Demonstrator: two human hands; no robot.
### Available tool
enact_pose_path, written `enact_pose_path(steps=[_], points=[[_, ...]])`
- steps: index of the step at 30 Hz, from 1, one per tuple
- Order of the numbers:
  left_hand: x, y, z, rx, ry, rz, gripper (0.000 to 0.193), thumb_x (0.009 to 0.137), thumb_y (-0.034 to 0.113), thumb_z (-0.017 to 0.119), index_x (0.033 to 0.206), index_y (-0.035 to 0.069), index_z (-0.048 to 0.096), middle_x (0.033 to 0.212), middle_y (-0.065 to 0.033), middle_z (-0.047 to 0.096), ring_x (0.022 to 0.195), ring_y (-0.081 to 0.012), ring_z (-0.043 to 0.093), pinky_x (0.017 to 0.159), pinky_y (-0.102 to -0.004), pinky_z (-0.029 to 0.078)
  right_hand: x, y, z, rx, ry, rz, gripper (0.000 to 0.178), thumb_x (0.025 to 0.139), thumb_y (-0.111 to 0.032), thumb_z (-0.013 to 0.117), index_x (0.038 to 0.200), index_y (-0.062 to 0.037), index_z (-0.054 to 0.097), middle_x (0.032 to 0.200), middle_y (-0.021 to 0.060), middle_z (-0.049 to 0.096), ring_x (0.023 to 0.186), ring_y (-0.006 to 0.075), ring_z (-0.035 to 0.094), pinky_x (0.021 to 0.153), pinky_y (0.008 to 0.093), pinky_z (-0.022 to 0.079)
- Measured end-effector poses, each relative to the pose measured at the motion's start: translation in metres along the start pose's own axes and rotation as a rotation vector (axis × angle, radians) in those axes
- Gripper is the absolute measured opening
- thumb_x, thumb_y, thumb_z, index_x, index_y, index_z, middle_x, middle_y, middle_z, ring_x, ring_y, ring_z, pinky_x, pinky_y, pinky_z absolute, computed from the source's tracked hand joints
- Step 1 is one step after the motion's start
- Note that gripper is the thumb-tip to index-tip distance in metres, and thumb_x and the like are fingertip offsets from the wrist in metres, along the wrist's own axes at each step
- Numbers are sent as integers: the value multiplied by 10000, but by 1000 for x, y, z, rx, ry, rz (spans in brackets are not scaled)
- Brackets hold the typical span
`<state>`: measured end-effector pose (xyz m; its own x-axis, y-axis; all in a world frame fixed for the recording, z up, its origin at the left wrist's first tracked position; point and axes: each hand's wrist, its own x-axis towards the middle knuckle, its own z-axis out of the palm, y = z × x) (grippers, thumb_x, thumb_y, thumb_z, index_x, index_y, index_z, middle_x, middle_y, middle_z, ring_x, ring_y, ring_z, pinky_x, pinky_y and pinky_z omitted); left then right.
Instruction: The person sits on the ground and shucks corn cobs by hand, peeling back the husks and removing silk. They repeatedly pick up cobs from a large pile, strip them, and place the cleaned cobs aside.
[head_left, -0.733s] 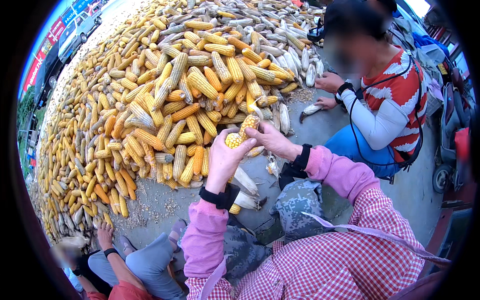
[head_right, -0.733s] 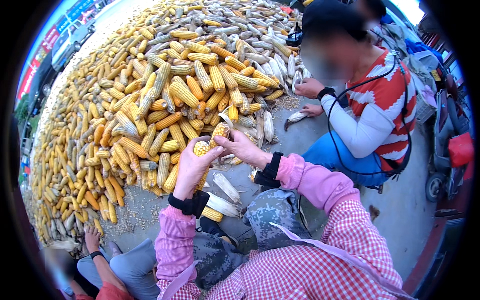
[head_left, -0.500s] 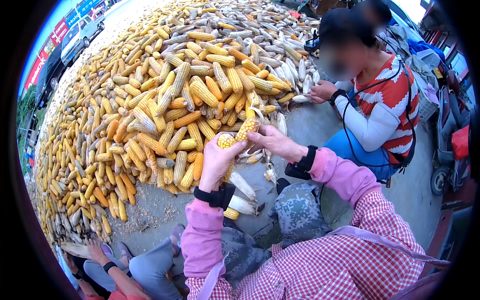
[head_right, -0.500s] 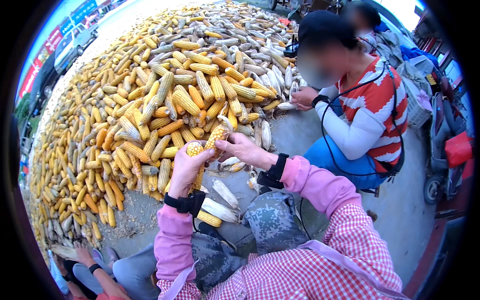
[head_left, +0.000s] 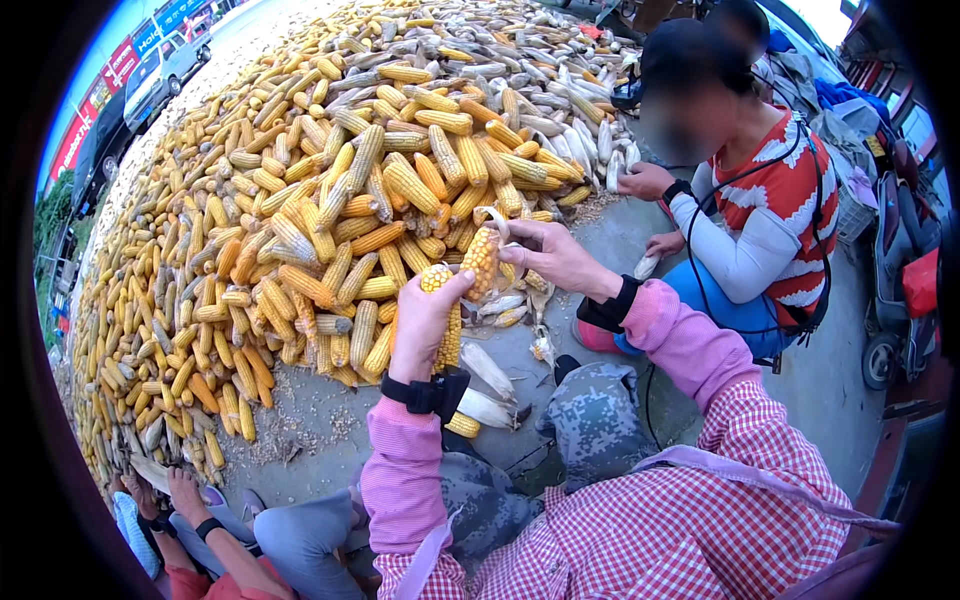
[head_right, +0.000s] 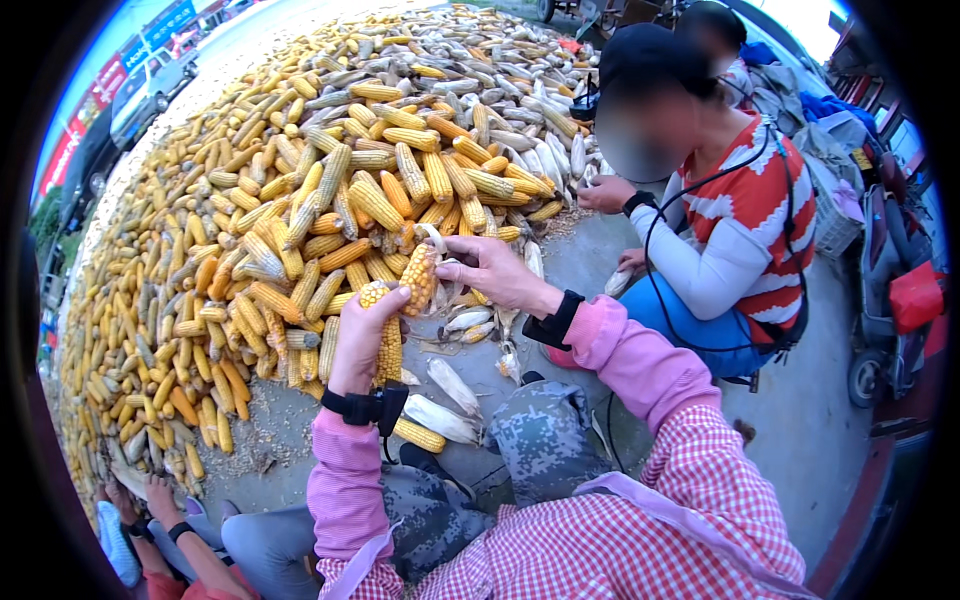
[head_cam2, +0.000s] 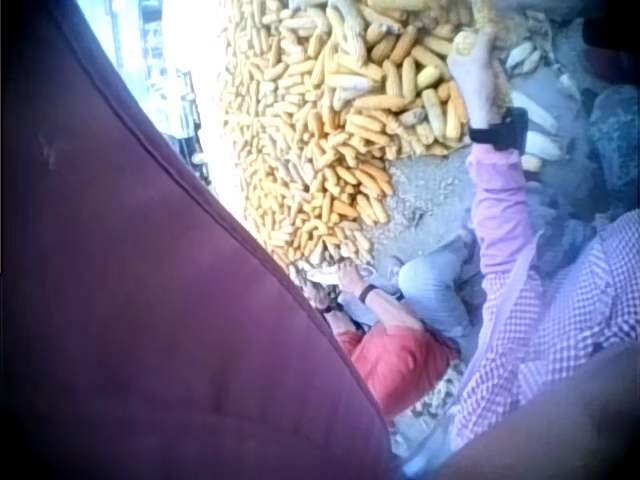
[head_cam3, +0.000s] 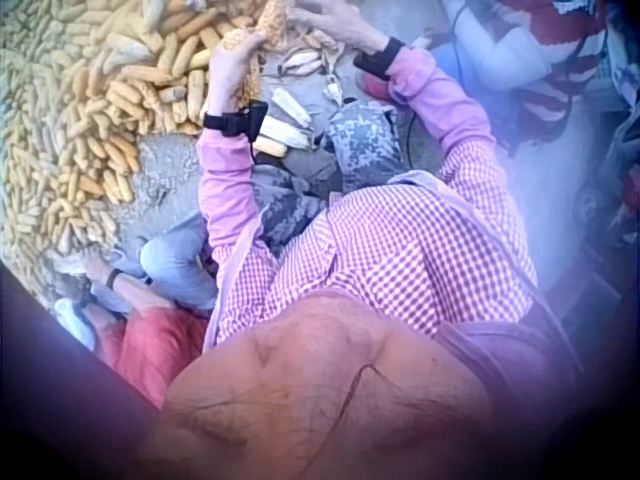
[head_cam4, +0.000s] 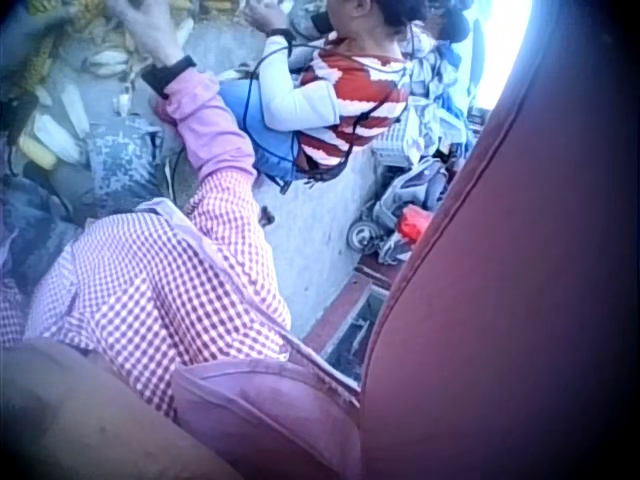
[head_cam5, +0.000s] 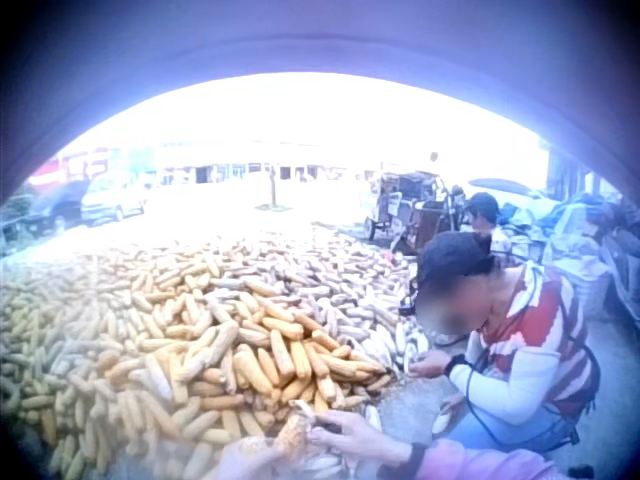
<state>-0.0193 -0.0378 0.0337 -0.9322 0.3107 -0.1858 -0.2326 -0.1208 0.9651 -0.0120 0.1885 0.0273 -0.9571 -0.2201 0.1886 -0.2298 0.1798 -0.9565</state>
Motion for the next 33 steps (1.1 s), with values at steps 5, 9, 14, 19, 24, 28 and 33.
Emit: enact_pose_path(steps=[5, 9, 14, 19, 24, 28, 33], points=[[-5, 8, -2, -68, -6, -40, 230, 832, 216, 753, 943, 39, 657, 712, -28, 640, 525, -105, 572, 489, -244, 468, 3, -11, 13, -475, 184, -307, 357, 929, -164, 655, 1280, -97, 640, 896, 50, 595, 809, 154, 598, 696, 273, 467], [-5, 9, -1, -61, -31, -99, 243, 838, 162, 748, 994, -14, 684, 806, -35, 679, 641, -92, 618, 568, -239, 498, 8, -1, 19, -557, 349, -414, 227, 941, -159, 625, 1128, -51, 693, 826, 55, 606, 748, 152, 625, 640, 271, 478], [-10, 6, 3, -108, -48, -93, 233, 841, 191, 740, 965, 8, 662, 777, -38, 667, 585, -105, 603, 527, -250, 494, 20, -1, 23, 68, 339, 96, 213, 974, -165, 577, 970, 16, 689, 759, -6, 638, 669, 24, 566, 588, 237, 459], [-5, 2, -7, -194, -43, -158, 236, 845, 226, 730, 941, 28, 646, 741, -41, 656, 569, -121, 607, 513, -265, 504, 45, 20, 24, -692, 375, -450, 140, 933, -127, 574, 912, -28, 671, 820, 152, 661, 733, 298, 653, 631, 343, 516], [-15, 9, -5, -157, 4, -162, 228, 851, 236, 718, 916, 29, 649, 714, -43, 645, 543, -119, 589, 504, -268, 502, 76, 53, -18, -517, 325, -169, 179, 939, -150, 576, 979, -32, 704, 737, 110, 654, 650, 226, 623, 619, 349, 489], [-11, 5, -19, -165, 34, -148, 226, 843, 219, 719, 927, 20, 649, 743, -49, 655, 556, -119, 595, 514, -263, 500, 62, 54, -15, 29, -95, 156, 356, 1023, -324, 522, 1133, -16, 663, 865, -25, 629, 688, 52, 543, 600, 223, 439], [-16, 5, -27, -52, 64, -93, 245, 849, 234, 719, 945, 18, 652, 767, -37, 660, 579, -110, 594, 523, -256, 499, 41, 24, 17, 148, -294, 230, 344, 1007, -336, 561, 1115, -20, 644, 705, -41, 583, 578, 39, 536, 494, 216, 430]])
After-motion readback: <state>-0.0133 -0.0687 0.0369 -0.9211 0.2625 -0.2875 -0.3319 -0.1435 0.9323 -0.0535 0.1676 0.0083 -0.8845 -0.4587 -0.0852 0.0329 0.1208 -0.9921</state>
